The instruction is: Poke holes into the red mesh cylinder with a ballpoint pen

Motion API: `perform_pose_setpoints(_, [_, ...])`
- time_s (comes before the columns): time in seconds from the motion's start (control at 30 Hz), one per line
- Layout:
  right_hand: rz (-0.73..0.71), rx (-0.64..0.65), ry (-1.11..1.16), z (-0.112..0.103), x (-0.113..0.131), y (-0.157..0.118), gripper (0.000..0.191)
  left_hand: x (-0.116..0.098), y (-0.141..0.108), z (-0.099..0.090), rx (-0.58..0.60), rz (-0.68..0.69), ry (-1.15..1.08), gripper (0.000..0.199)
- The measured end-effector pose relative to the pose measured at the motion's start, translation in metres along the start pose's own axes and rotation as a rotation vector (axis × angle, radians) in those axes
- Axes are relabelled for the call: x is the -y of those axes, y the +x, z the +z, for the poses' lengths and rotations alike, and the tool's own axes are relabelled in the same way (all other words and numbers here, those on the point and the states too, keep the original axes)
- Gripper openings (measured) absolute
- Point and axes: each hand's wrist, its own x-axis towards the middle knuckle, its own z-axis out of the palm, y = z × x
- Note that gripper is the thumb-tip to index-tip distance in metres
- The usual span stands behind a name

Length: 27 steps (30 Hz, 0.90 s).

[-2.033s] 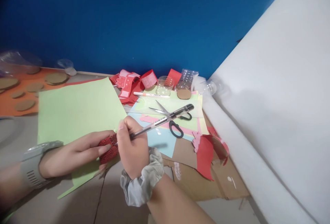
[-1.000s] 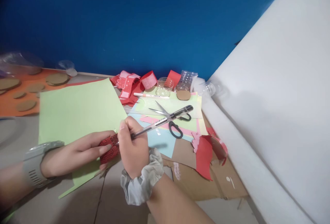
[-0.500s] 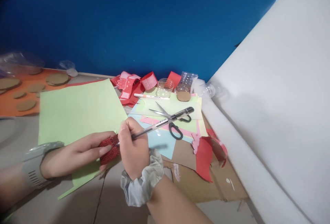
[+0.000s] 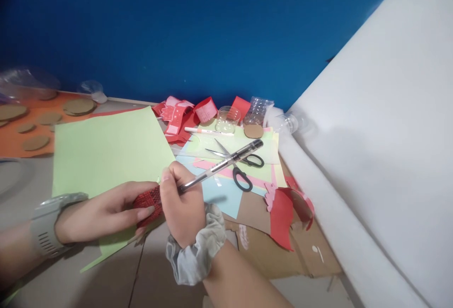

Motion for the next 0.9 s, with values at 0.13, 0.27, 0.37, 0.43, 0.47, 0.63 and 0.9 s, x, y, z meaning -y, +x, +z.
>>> perform_pose_setpoints(0.13, [-0.005, 0.002, -0.010, 0.0010, 0.0006, 0.0006, 0.031, 0.0008, 0.0003, -0.0001, 0.000, -0.001, -0.012, 0.012])
perform_pose_setpoints(0.27, [0.003, 0.011, -0.029, 0.0007, 0.0014, 0.0008, 0.032, 0.0003, -0.0001, 0.0008, 0.001, -0.009, -0.012, 0.012])
perform_pose_setpoints(0.37, [0.003, 0.015, -0.030, 0.0002, 0.0022, 0.0006, 0.032, 0.0004, -0.0006, 0.0008, 0.008, -0.015, -0.025, 0.012])
perform_pose_setpoints(0.43, [0.003, 0.006, -0.021, 0.0003, 0.0025, 0.0006, 0.032, 0.0010, -0.0007, 0.0002, 0.007, -0.020, -0.031, 0.012])
perform_pose_setpoints(0.47, [0.002, 0.005, -0.017, 0.0005, 0.0025, 0.0006, 0.031, 0.0013, -0.0006, -0.0001, 0.005, -0.020, -0.028, 0.011])
perform_pose_setpoints(0.63, [0.006, 0.024, -0.013, 0.0004, 0.0001, 0.0006, 0.033, 0.0016, -0.0003, 0.0001, 0.015, -0.021, -0.035, 0.012])
perform_pose_setpoints(0.9, [0.011, 0.028, -0.014, -0.0010, 0.0000, -0.0006, 0.034, -0.0010, -0.0011, -0.0003, 0.007, -0.019, -0.009, 0.010])
